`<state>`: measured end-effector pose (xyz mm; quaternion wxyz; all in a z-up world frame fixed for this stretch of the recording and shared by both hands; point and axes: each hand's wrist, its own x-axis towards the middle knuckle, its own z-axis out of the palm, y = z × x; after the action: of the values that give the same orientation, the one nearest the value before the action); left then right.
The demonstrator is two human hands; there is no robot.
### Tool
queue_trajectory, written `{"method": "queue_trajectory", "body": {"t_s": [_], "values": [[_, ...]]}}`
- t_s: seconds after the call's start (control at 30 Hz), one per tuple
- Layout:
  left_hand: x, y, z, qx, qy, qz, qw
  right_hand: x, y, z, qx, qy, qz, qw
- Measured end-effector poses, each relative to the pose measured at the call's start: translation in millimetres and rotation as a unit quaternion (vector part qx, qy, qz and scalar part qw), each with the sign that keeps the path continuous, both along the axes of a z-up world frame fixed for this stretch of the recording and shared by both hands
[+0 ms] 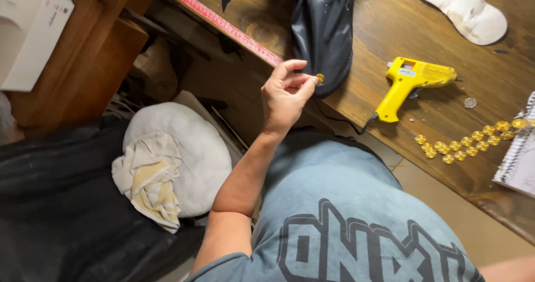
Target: Decorating a black fabric garment with gold ornaments using a hot glue gun and scissors
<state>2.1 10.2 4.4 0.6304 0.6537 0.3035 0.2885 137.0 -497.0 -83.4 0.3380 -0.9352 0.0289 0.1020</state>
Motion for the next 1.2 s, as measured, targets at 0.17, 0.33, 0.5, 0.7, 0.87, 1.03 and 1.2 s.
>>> {"method": "queue_trajectory", "body": {"t_s": [0.17,0.33,0.5,0.7,0.87,1.03,1.2], "values": [[-1,25,8,0.094,0.027,-0.071,0.993,-42,173,64,0.071,-0.059,-0.002,0.996],[-13,64,23,0.237,-0.02,-0.163,0.958,-49,283,66,-0.031,-0.166,0.042,0.985],[-7,100,-1,0.458,-0.027,-0.257,0.85,-43,322,71,-0.154,-0.135,0.019,0.979],[6,95,-9,0.501,-0.073,-0.297,0.809,-39,312,44,-0.162,-0.188,0.001,0.969],[6,94,-18,0.464,-0.134,-0.293,0.825,-59,289,65,-0.008,-0.25,-0.064,0.966],[8,95,-6,0.478,-0.237,-0.243,0.81,-118,319,155,0.476,0.047,-0.032,0.877],[-11,112,-1,0.433,-0.29,-0.25,0.816,-123,304,120,0.418,0.109,0.167,0.886]]}}
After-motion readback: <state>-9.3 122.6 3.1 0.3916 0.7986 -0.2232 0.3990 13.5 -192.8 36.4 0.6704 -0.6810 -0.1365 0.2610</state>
